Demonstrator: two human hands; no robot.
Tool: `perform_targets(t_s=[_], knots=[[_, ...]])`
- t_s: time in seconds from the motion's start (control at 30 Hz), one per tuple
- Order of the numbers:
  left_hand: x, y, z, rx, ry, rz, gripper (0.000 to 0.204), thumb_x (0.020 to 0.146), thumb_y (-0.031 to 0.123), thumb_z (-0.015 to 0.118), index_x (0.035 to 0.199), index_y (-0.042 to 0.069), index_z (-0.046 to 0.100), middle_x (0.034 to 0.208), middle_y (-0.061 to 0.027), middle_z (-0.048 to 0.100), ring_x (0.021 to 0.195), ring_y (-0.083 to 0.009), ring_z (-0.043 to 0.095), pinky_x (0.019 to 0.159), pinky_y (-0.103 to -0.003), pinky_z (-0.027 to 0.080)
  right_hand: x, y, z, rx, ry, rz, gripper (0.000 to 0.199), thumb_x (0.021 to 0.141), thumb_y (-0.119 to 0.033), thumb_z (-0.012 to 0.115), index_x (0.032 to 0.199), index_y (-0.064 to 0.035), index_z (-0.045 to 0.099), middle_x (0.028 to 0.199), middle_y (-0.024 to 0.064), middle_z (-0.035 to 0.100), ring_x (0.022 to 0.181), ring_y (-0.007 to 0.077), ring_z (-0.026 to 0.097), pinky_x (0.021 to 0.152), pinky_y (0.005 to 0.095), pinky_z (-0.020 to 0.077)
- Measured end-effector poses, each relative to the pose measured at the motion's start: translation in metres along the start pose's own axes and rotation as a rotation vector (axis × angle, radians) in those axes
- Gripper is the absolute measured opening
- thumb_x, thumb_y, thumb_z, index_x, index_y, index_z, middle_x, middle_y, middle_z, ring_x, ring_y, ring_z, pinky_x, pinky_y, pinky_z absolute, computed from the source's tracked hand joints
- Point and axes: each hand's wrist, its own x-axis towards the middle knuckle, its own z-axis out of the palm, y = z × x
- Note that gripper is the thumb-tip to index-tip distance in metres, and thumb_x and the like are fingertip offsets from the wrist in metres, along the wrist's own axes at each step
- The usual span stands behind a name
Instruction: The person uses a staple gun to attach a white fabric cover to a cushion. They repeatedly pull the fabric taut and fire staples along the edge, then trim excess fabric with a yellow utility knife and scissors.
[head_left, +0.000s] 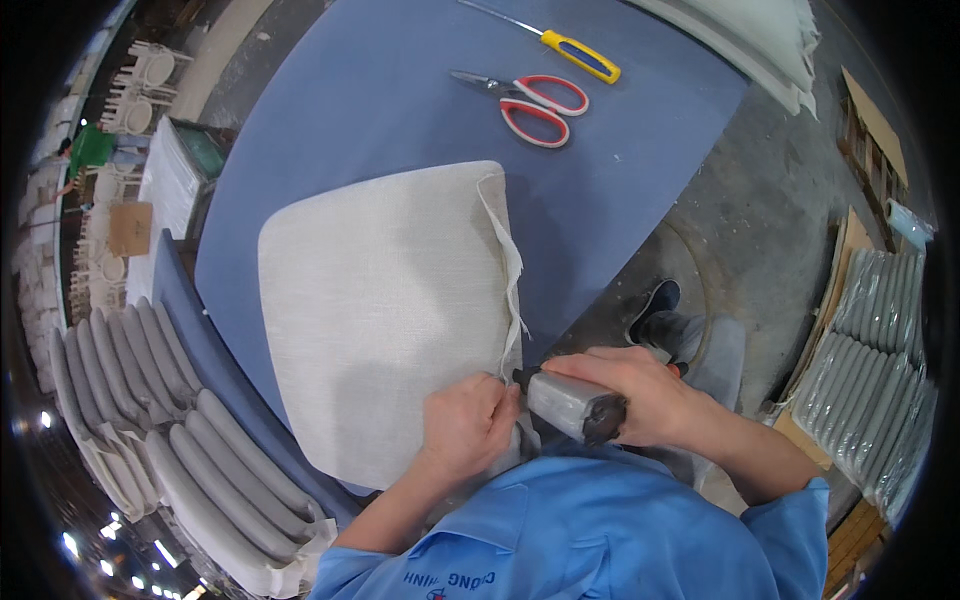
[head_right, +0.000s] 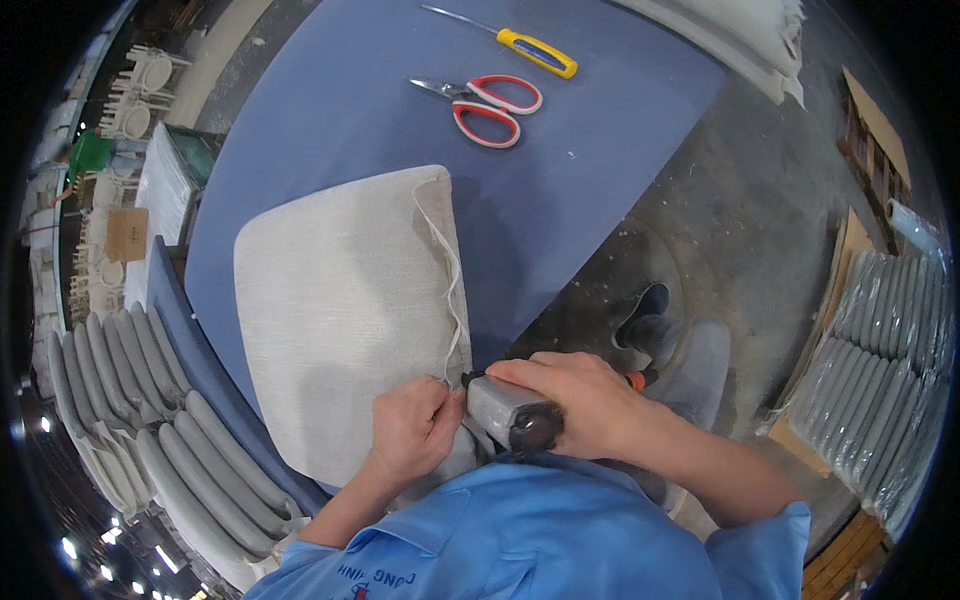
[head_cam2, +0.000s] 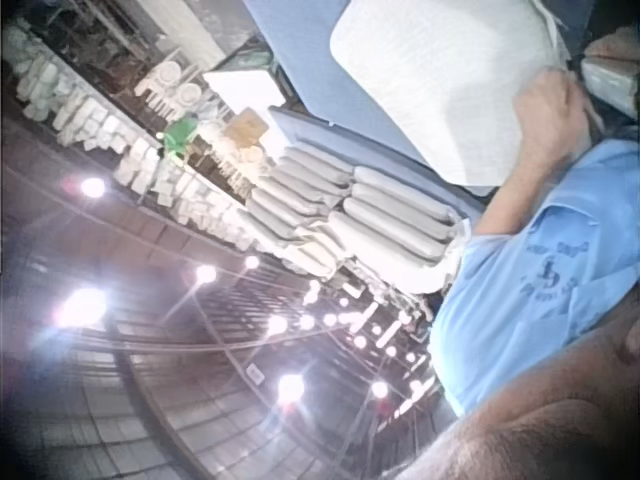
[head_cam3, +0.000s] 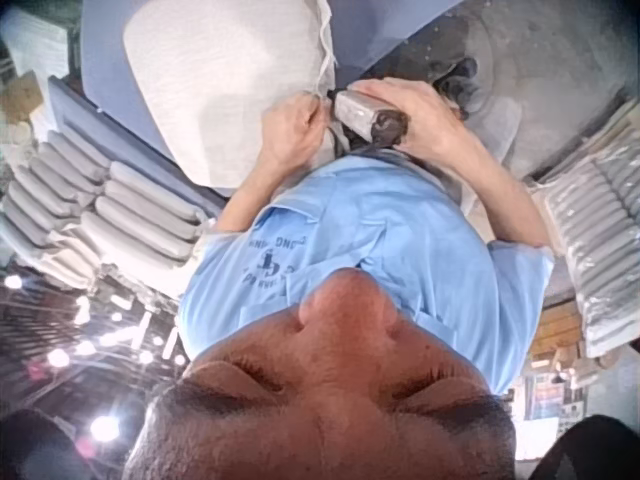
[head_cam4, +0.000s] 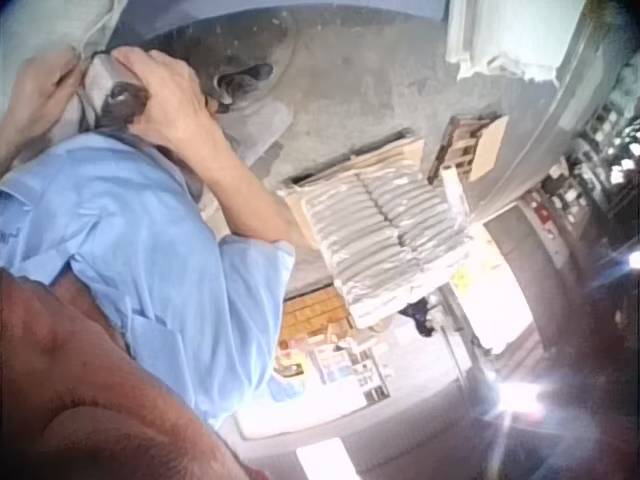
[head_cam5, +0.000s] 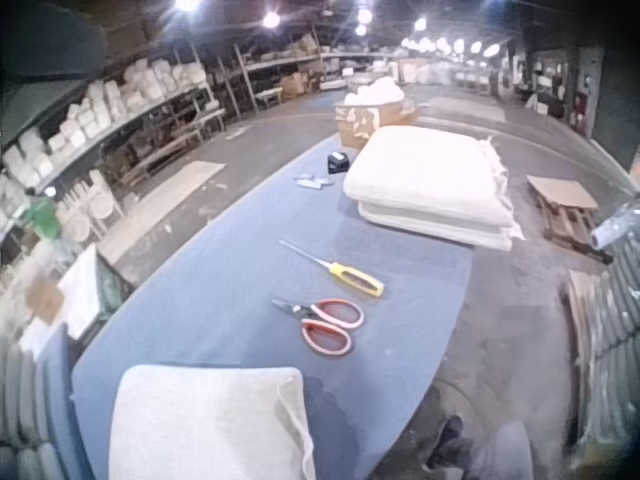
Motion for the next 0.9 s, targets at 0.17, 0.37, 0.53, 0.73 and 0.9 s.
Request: perform_targets(t_s=[0.17,0.37,0.53,0.73,0.9], knots=[[-0.006,0.026,-0.009,0.150,-0.028,-0.095,0.036,0.104,0.023,0.077,0.076,0.004,0.065,0.073,-0.0156,0.064,0.067,-0.0397,0.066,0.061,-0.050,0.050,-0.040,0.010,-0.017,0.078,0.141,-0.043,0.076,0.075,-0.007,0.092,0.148,-0.0052,0.070,0.121,0.0166,0.079,0.109,0.0387,0.078,0.093,0.0448,0.0619],[0.005,0.054,-0.007,0.332,-0.146,-0.260,0.043,0.099,0.035,0.085,0.076,0.004,0.066,0.074,-0.0157,0.068,0.067,-0.0388,0.069,0.063,-0.050,0.053,-0.053,0.020,-0.015,0.123,0.148,-0.080,0.078,0.074,-0.004,0.091,0.149,-0.0044,0.070,0.124,0.0168,0.079,0.112,0.0397,0.078,0.095,0.0446,0.0624],[-0.002,0.030,0.000,0.336,-0.056,-0.128,0.040,0.101,0.026,0.082,0.074,0.003,0.064,0.072,-0.0162,0.065,0.065,-0.0385,0.067,0.061,-0.048,0.051,-0.041,0.029,-0.005,0.170,0.117,-0.135,0.076,0.075,-0.004,0.091,0.148,-0.0042,0.070,0.125,0.0173,0.079,0.113,0.0402,0.078,0.095,0.0452,0.0624],[0.001,0.008,-0.013,-0.040,-0.084,-0.078,0.028,0.100,0.011,0.079,0.077,0.002,0.066,0.071,-0.0150,0.062,0.063,-0.0348,0.064,0.059,-0.045,0.046,-0.023,0.041,0.007,0.212,0.058,-0.162,0.078,0.074,-0.004,0.092,0.148,-0.0058,0.070,0.120,0.0164,0.079,0.110,0.0399,0.078,0.093,0.0459,0.0623],[0.001,-0.002,-0.011,-0.138,-0.060,-0.083,0.025,0.102,0.009,0.078,0.079,0.002,0.068,0.070,-0.0129,0.061,0.061,-0.0315,0.061,0.058,-0.044,0.045,-0.013,0.039,0.005,0.178,-0.019,-0.104,0.079,0.073,-0.006,0.092,0.149,-0.0074,0.069,0.114,0.0152,0.078,0.105,0.0402,0.078,0.089,0.0472,0.0616]])
